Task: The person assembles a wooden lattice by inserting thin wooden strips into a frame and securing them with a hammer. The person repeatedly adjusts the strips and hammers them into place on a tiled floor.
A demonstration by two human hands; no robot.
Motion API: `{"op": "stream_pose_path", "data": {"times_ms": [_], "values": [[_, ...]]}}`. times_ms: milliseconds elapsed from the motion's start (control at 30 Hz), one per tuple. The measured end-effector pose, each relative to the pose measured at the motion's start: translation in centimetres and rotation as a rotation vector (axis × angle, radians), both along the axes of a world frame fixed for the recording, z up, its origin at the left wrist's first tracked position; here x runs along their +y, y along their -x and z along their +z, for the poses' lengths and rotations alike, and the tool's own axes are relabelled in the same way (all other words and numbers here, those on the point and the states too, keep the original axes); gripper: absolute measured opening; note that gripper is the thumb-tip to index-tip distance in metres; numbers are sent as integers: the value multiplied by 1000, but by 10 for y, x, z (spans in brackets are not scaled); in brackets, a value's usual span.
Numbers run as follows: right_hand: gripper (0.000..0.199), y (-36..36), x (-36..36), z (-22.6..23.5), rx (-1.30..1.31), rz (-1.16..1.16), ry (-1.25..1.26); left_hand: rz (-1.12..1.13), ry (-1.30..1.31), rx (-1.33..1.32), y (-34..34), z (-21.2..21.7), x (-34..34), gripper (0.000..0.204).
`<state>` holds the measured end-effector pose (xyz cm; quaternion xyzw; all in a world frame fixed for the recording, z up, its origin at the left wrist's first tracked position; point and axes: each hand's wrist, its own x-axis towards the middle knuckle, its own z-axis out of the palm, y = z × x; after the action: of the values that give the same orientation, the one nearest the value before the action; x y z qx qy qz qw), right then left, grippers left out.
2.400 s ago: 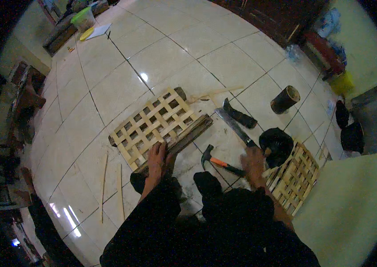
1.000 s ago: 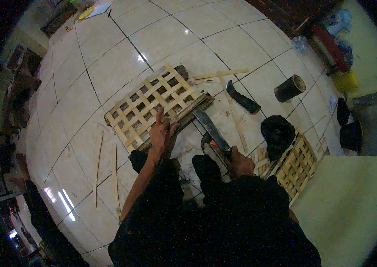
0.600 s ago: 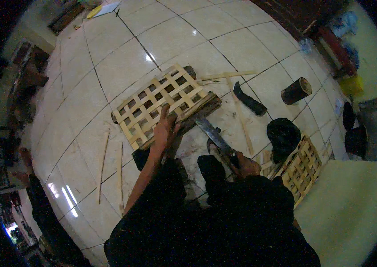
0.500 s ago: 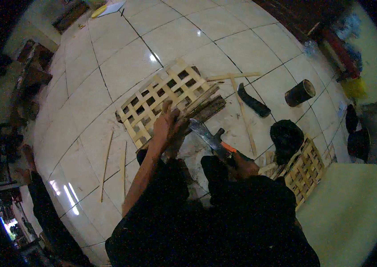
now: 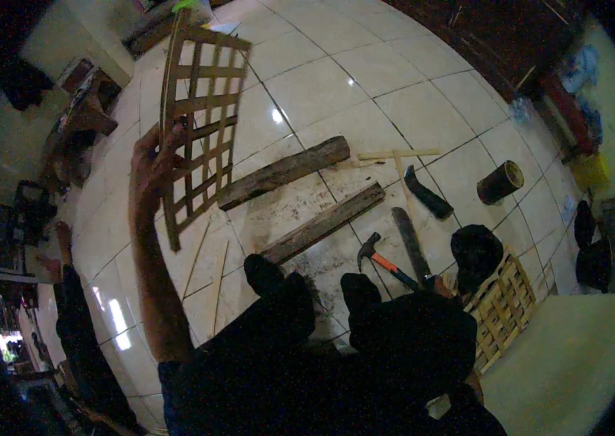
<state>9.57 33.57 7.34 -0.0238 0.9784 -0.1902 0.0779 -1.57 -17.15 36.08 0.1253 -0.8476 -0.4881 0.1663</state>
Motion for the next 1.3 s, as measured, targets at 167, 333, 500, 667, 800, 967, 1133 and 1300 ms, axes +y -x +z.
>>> {"op": "stream_pose_path", "data": {"times_ms": [167, 333, 500, 667, 800, 967, 1133, 1300], "values": [[51, 12, 28, -21, 149, -36, -66, -104, 105, 24, -8, 13, -18, 34], [51, 18, 17, -50, 341, 97, -36, -199, 136, -199, 28, -18, -11, 37], [52, -8, -21, -82, 512, 268, 20, -463, 43, -365, 72, -119, -18, 42], [47, -1, -42, -31, 237, 186, -43, -617, 227, -611, 114, -183, 5, 39], [43, 12, -37, -36, 222, 295, 29, -636, 329, -549, 135, -229, -3, 36], [36, -4, -41, -22, -150, 164, -84, -413, 664, -269, 130, -296, -4, 47], [30, -24, -28, 4, -286, -21, 240, -74, 636, -70, 84, -291, 52, 64], [27, 56, -92, 77, -26, 83, 263, 22, 681, -178, 66, -312, 72, 70]]}}
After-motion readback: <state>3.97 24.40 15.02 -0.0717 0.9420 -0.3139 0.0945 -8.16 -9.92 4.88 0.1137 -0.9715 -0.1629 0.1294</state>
